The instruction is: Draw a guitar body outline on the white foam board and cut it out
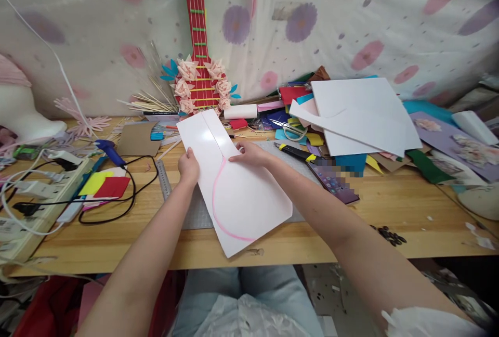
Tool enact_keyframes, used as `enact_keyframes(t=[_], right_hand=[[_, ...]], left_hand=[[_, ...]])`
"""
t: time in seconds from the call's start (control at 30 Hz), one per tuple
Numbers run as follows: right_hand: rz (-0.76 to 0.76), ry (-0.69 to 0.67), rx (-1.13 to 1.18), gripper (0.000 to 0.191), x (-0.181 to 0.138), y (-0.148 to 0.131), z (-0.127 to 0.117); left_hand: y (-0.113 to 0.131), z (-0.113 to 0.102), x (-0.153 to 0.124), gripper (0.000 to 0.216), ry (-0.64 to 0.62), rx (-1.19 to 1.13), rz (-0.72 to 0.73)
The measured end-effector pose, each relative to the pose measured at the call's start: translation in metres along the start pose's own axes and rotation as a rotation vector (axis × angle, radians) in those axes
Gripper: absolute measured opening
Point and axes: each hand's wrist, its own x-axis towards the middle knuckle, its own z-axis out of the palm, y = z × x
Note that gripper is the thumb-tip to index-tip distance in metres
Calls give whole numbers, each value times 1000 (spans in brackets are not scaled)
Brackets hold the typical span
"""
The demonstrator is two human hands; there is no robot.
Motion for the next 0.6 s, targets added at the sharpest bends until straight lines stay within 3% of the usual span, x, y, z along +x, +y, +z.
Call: enact_keyframes(t=[0.27,0.47,0.6], right_hand=[[-136,-59,59,43,1,10,-1],[-166,-47,-50,44,6,10,-3],[-205,-149,-277,46,16,9,-24]], left_hand=[[8,4,-14,40,-79,-235,-188],[2,4,-12,42,-36,-161,-110],[-9,-3,-10,34,-60,18,-37]])
